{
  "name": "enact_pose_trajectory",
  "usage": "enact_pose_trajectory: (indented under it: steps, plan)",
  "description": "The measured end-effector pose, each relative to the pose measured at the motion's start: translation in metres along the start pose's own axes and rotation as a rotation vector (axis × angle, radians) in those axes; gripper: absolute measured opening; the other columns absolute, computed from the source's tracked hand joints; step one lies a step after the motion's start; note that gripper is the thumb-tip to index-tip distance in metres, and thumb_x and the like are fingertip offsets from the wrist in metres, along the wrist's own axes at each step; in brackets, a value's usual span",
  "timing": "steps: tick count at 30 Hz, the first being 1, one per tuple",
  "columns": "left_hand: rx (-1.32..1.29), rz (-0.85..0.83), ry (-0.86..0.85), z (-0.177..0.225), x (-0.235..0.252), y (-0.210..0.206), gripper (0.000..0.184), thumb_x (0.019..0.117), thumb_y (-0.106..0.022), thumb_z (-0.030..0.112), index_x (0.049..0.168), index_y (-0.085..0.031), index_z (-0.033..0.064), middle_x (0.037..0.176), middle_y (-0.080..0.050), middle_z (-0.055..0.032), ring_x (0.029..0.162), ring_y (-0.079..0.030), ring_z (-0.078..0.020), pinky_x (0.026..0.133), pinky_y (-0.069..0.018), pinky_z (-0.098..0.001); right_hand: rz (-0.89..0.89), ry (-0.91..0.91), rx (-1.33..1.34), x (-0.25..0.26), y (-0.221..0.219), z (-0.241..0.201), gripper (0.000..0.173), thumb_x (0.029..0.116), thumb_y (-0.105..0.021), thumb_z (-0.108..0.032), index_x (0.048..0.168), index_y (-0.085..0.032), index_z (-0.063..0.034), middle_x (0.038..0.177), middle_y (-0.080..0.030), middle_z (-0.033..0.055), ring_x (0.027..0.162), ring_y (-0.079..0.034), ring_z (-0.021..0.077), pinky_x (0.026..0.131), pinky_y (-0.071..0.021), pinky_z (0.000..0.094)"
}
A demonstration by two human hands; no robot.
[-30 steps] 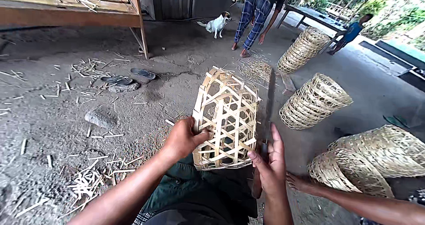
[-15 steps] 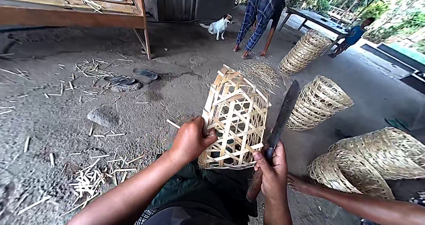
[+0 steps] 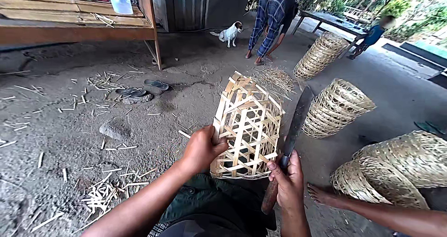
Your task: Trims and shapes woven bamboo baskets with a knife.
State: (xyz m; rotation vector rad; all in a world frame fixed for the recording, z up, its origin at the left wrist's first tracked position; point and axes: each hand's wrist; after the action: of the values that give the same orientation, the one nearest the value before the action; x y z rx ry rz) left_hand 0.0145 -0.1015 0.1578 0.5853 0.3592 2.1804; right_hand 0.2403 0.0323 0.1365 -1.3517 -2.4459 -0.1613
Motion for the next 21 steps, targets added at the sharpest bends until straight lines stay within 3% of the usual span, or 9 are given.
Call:
enact_pose_trajectory:
  steps: [3,6,8,10,12,14,17,19,21]
  plan:
    - [-0.796,-0.414,-0.045,-0.013,0.003,0.016,0.007,0.0962,-0.07,0.013,0.101,-0.073,0.0086,0.093,-0.074,0.0024,0.087,-0.069,-0.0056,0.084,-0.0582,-0.0272,-0.01,-0.004,0.061,0.001,0.009,0.0,0.094,0.0867,-0.08,-0.022,0.156,-0.021,0.0015,0.095,-0.062,-0.0004,0.065,-0.059,0.0032,0.052,-0.0513,0.0157]
    - [-0.966,-0.63,0.033,-0.029,0.001,0.018,0.01,0.0951,-0.072,0.016,0.105,-0.076,0.0147,0.101,-0.076,0.0044,0.095,-0.07,-0.0044,0.091,-0.0571,-0.0267,-0.069,-0.018,0.103,-0.002,0.016,0.005,0.099,0.0852,-0.082,-0.026,0.157,-0.02,0.0006,0.1,-0.062,-0.0014,0.067,-0.059,0.0016,0.053,-0.0506,0.0147]
    - [-0.927,-0.63,0.076,-0.032,-0.001,0.025,0.016,0.0937,-0.075,0.022,0.108,-0.075,0.0141,0.106,-0.076,0.0032,0.099,-0.071,-0.0061,0.093,-0.057,-0.0276,-0.086,-0.034,0.115,-0.006,0.014,0.006,0.099,0.084,-0.083,-0.026,0.156,-0.021,0.0006,0.094,-0.061,-0.0033,0.065,-0.059,0.0019,0.052,-0.0509,0.015]
    - [-0.958,-0.54,0.069,-0.03,0.0,0.037,0.045,0.0915,-0.076,0.038,0.123,-0.067,0.0076,0.117,-0.073,-0.0036,0.107,-0.069,-0.0137,0.097,-0.0563,-0.0327,-0.096,-0.036,0.118,-0.008,0.01,0.005,0.102,0.0823,-0.085,-0.028,0.156,-0.021,-0.0007,0.091,-0.059,-0.0049,0.064,-0.058,0.0024,0.052,-0.0515,0.0157]
    - [-1.059,-0.436,0.081,-0.023,0.004,0.051,0.072,0.0908,-0.067,0.061,0.134,-0.059,0.0045,0.125,-0.068,-0.0122,0.111,-0.068,-0.0229,0.096,-0.0576,-0.0397,-0.118,-0.019,0.104,-0.009,0.007,0.004,0.103,0.082,-0.086,-0.029,0.156,-0.021,-0.0001,0.091,-0.059,-0.0046,0.066,-0.058,0.0034,0.054,-0.0528,0.0164]
    - [-1.059,-0.365,0.139,-0.011,0.005,0.064,0.079,0.0908,-0.054,0.074,0.131,-0.062,0.0062,0.117,-0.071,-0.0116,0.104,-0.071,-0.0216,0.092,-0.0592,-0.0382,-0.14,-0.005,0.081,-0.009,0.005,0.002,0.102,0.0819,-0.086,-0.03,0.155,-0.022,-0.0004,0.09,-0.058,-0.0054,0.067,-0.058,0.0031,0.055,-0.0525,0.0165]
    - [-0.959,-0.228,0.264,0.005,0.004,0.065,0.042,0.1062,-0.05,0.042,0.108,-0.072,0.0069,0.095,-0.075,-0.0062,0.084,-0.072,-0.012,0.079,-0.0616,-0.0295,-0.17,0.018,0.04,-0.009,0.0,-0.002,0.102,0.0799,-0.088,-0.033,0.152,-0.025,-0.0004,0.09,-0.057,-0.0066,0.067,-0.057,0.0028,0.055,-0.0523,0.0165]
    - [-0.929,-0.16,0.346,0.009,0.003,0.062,0.027,0.1058,-0.055,0.021,0.098,-0.074,0.0043,0.088,-0.074,-0.0056,0.073,-0.07,-0.0099,0.073,-0.0613,-0.0274,-0.187,0.041,0.003,-0.009,-0.004,-0.002,0.104,0.0792,-0.088,-0.036,0.153,-0.025,0.0003,0.09,-0.057,-0.007,0.066,-0.055,0.0026,0.054,-0.0506,0.0161]
    - [-0.958,-0.166,0.419,0.006,0.003,0.063,0.021,0.1037,-0.058,0.015,0.095,-0.073,0.0048,0.085,-0.073,-0.0045,0.072,-0.069,-0.0105,0.075,-0.0618,-0.0292,-0.196,0.07,-0.022,-0.009,-0.007,0.0,0.108,0.0788,-0.089,-0.037,0.154,-0.023,0.002,0.089,-0.057,-0.0056,0.065,-0.054,0.0034,0.053,-0.0495,0.0171]
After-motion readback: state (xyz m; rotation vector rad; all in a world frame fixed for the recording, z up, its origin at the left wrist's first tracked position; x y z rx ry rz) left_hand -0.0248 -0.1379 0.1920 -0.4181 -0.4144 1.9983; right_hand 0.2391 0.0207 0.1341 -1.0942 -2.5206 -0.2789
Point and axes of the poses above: each hand's wrist, its own x-axis towards the middle knuckle, its own y-axis out of the back of the hand, z = x × y
